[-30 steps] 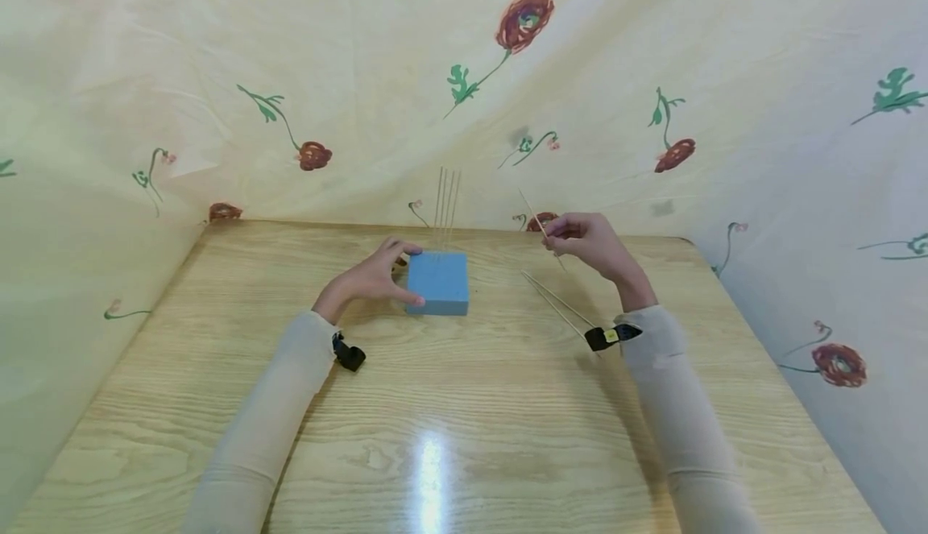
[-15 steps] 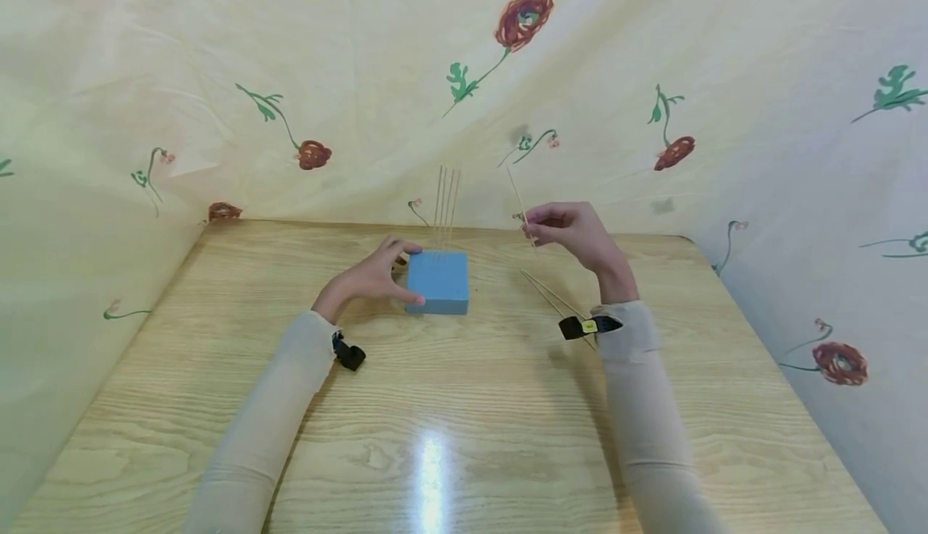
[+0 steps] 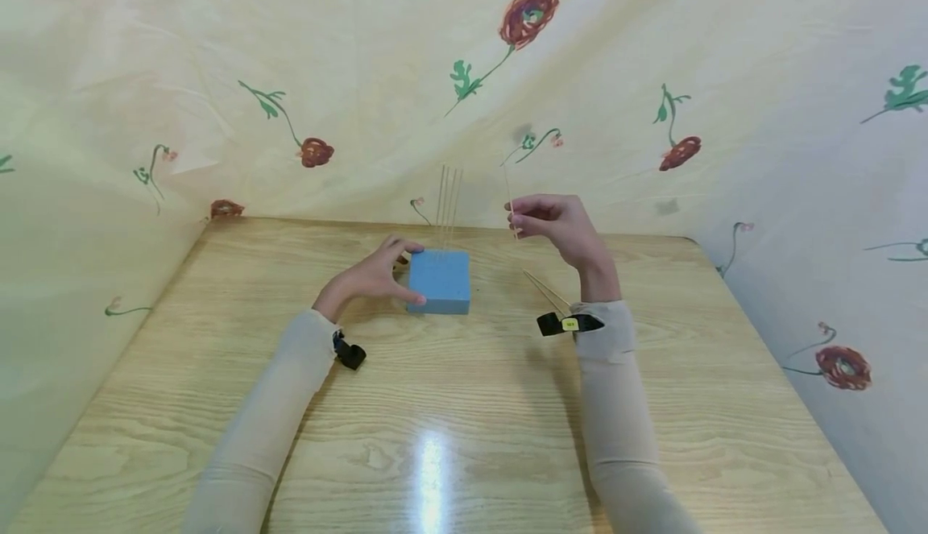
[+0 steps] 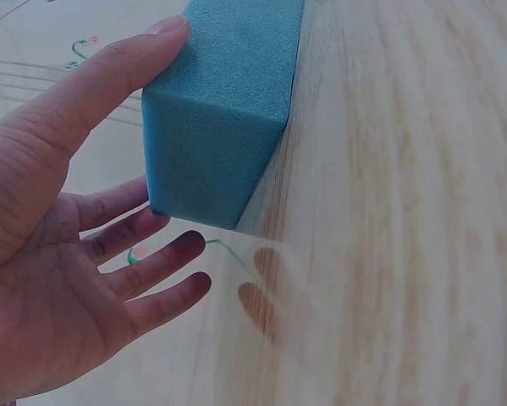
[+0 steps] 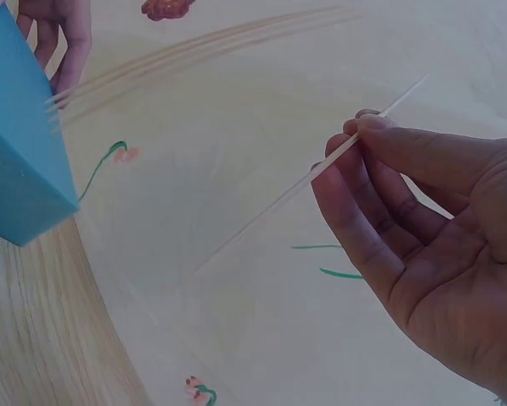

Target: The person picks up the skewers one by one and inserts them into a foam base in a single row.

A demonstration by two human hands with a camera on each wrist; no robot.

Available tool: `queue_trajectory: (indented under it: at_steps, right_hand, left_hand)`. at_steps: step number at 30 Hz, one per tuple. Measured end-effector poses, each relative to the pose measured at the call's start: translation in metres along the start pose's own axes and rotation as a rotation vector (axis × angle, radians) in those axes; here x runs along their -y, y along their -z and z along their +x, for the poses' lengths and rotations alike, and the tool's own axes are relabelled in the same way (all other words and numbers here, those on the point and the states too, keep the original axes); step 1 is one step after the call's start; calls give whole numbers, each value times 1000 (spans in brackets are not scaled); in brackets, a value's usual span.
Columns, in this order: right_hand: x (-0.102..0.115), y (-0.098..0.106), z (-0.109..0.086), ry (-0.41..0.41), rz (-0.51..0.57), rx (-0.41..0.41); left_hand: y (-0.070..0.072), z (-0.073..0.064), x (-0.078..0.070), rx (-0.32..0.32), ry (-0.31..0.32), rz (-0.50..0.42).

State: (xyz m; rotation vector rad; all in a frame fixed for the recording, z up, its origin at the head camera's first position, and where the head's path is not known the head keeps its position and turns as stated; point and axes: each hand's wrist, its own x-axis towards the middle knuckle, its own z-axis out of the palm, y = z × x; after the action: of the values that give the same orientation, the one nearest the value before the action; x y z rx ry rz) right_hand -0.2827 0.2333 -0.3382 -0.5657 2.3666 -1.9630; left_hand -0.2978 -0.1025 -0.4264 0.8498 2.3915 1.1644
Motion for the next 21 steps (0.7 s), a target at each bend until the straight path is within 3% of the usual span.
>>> queue_trajectory:
  at_steps: [10, 21]
  right_hand:
    - [-6, -13, 8, 37, 58, 44]
    - [-13, -24, 14, 52, 54, 32]
  left_hand:
    - [0, 0, 0, -1, 4, 4]
    - [0, 3, 4, -5, -1, 8]
